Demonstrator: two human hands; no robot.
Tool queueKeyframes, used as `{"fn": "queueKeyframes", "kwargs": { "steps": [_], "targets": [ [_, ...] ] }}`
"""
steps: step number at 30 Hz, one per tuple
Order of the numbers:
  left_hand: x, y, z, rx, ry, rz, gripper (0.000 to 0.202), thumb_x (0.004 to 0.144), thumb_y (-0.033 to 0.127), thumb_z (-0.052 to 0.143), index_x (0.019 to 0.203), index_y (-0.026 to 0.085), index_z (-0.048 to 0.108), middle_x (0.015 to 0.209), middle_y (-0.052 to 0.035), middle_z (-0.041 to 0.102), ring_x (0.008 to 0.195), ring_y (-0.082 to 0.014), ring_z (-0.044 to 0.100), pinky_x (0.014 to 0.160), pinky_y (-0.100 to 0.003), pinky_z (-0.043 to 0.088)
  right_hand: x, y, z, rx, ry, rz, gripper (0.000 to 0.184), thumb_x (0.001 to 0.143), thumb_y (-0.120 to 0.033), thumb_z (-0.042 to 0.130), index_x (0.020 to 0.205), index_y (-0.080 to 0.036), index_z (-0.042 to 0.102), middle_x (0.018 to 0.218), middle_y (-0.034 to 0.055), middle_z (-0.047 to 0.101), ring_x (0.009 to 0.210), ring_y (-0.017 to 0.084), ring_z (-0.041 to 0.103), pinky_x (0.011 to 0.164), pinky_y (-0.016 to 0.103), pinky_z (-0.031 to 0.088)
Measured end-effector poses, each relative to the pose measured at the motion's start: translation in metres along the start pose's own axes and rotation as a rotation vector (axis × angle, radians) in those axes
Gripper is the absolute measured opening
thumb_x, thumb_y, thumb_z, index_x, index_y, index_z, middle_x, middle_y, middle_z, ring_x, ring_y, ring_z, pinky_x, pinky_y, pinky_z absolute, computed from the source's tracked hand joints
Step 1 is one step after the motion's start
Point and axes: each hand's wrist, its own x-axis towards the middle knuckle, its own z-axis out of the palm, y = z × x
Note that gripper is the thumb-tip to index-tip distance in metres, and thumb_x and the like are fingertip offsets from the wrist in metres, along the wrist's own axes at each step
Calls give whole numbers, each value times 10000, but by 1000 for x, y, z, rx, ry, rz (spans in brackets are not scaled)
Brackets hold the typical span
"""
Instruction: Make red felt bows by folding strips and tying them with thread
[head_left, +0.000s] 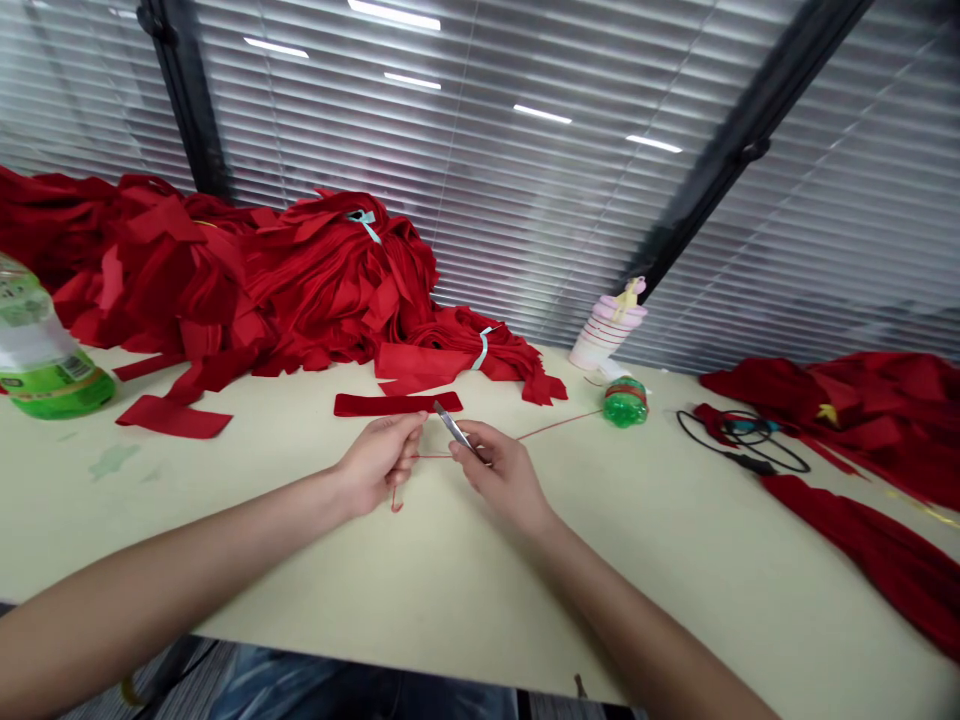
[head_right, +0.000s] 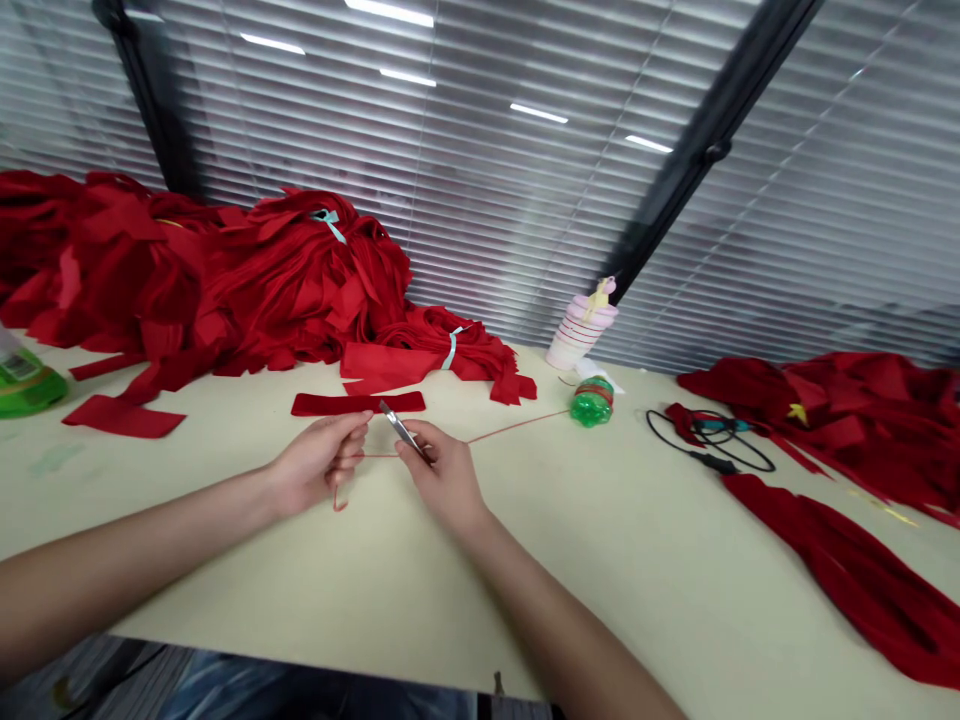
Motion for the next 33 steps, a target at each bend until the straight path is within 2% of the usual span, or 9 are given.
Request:
{"fn": "queueKeyframes", "kwargs": {
  "steps": [4,9,14,17,24,28,33],
  "targets": [
    [0,1,-1,41,30,12,343,757,284,568,558,203,301,425,107,195,369,-43,129,333,-187,95,-3,-8,7,214,-28,99,323,742,-395,623,951,-149,613,636,-15,483,467,63,364,376,180,303],
    [-5,2,2,88,17,42,387,727,298,592,531,210,270,409,109,188,353,-46,129,311,-184,133,-10,-19,14,399,-34,202,321,723,-420,650,916,-165,615,626,-26,474,450,51,347,376,175,258],
    [-7,1,3,127,-14,53,341,704,256,602,518,206,320,404,106,224,330,-43,159,303,-183,152,-13,-19,18,523,-30,242,303,714,-397,673,912,-173,623,627,-36,465,445,41,328,383,174,223],
    [-6,0,2,124,20,110,346,698,217,593,511,203,301,405,104,232,322,-35,176,311,-175,141,-13,-18,18,525,-15,225,284,715,-380,677,901,-171,634,620,-37,460,451,42,332,384,175,220],
    [-9,10,7,14,154,320,450,622,75,557,528,205,136,434,111,152,359,-14,132,347,-169,134,-11,-25,15,489,19,257,314,687,-386,692,915,-172,670,607,-27,466,463,53,342,387,184,217],
    [-12,14,11,-15,165,365,456,589,37,547,524,205,127,442,109,141,363,-9,135,355,-172,139,-9,-26,13,519,44,261,325,682,-388,701,923,-170,682,609,-20,475,460,53,342,386,188,210],
    [-15,13,14,-50,154,399,475,601,35,558,528,203,119,486,102,96,385,-12,116,370,-176,141,-4,-27,3,441,84,183,306,650,-376,727,871,-166,702,593,-1,527,461,64,371,384,197,244]
  ]
}}
